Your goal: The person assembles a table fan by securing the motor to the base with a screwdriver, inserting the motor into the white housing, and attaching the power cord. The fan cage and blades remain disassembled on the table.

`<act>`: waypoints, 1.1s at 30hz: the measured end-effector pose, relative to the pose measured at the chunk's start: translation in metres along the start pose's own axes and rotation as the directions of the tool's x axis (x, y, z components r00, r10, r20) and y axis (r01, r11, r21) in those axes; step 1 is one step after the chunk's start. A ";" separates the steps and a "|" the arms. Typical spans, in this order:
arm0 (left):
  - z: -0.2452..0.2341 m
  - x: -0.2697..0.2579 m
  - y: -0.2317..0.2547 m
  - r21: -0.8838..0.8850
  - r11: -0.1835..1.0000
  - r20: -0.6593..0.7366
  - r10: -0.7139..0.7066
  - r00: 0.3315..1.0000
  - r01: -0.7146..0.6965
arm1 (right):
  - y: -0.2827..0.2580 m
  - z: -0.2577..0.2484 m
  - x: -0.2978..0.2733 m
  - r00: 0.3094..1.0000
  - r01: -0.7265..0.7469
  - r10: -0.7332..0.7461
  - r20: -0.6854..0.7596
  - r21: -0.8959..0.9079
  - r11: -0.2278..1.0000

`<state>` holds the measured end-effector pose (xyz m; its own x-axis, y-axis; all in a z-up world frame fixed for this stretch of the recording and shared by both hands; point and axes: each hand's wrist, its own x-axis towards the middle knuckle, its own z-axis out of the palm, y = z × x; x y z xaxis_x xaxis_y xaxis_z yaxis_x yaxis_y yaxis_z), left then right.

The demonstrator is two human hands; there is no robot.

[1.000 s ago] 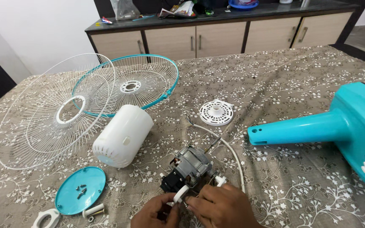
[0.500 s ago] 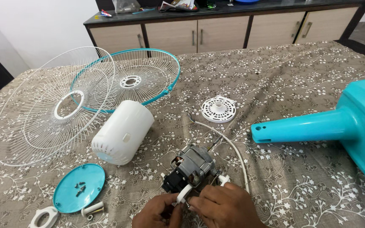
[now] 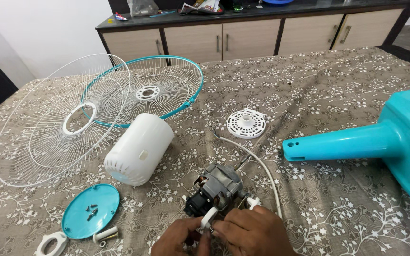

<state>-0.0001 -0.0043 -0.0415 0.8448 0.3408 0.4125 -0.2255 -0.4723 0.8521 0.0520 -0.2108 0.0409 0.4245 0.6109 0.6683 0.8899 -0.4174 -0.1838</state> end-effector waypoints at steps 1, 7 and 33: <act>-0.001 0.002 -0.004 -0.064 0.998 0.179 0.017 0.984 -0.005 | -0.001 0.000 0.000 1.000 -0.017 0.017 -0.009 0.007 1.000; 0.006 0.057 -0.042 0.207 0.833 0.681 -0.500 0.536 0.514 | -0.005 0.000 0.004 0.955 -0.295 0.295 -0.001 0.043 0.955; -0.003 0.049 -0.039 0.286 0.914 0.716 -0.403 0.570 0.288 | 0.025 -0.084 0.041 0.195 -0.868 0.897 0.396 -0.357 0.346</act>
<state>0.0483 0.0334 -0.0541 0.9200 -0.1970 -0.3389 0.1757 -0.5657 0.8057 0.0776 -0.2528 0.1248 0.9475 0.0106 -0.3197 -0.1201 -0.9146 -0.3862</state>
